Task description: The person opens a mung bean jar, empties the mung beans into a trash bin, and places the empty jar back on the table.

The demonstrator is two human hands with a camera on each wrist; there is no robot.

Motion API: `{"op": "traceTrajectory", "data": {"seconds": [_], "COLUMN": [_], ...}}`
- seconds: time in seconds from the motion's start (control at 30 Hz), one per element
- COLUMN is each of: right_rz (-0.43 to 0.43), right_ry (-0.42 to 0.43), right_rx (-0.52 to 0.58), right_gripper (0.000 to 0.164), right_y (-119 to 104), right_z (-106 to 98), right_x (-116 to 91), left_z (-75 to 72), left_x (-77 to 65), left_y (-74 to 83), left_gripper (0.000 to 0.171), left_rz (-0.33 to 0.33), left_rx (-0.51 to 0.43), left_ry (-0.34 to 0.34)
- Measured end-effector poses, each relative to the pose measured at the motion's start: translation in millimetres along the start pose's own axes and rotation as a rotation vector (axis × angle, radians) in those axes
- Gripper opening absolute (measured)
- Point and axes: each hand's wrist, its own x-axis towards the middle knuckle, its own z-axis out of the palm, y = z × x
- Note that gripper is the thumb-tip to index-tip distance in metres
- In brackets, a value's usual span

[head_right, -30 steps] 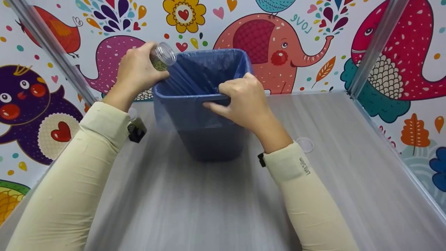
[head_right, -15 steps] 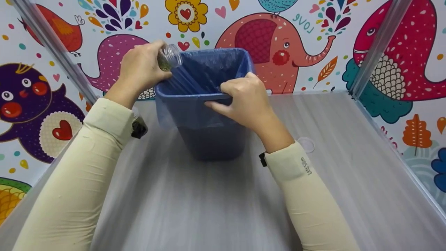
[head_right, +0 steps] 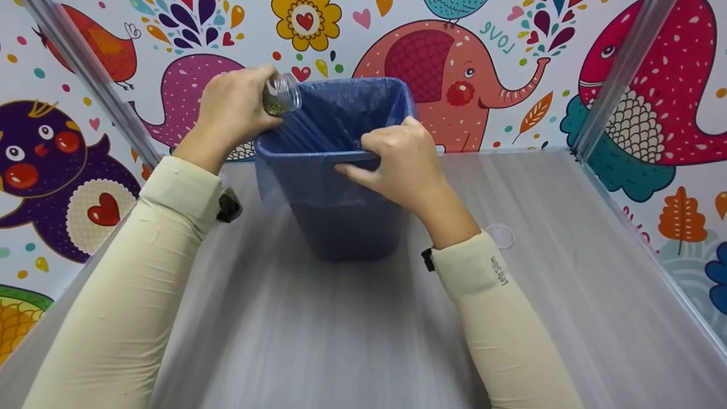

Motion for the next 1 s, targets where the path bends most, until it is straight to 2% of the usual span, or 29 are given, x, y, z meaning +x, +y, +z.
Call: {"op": "traceTrajectory", "data": {"seconds": [0.77, 1.0], "right_rz": [0.004, -0.004], "right_ry": [0.016, 0.011], "right_rx": [0.01, -0.001], "right_gripper": [0.056, 0.057], "right_y": [-1.7, -1.5], "right_z": [-0.3, -0.7], "right_x": [-1.6, 1.1], "left_z": [3.8, 4.0], "left_x": [-0.2, 1.0], "left_y": [3.4, 3.8], "left_gripper": [0.044, 0.042], "left_rz": [0.081, 0.081], "left_rx": [0.076, 0.093], "left_ry": [0.074, 0.084]}}
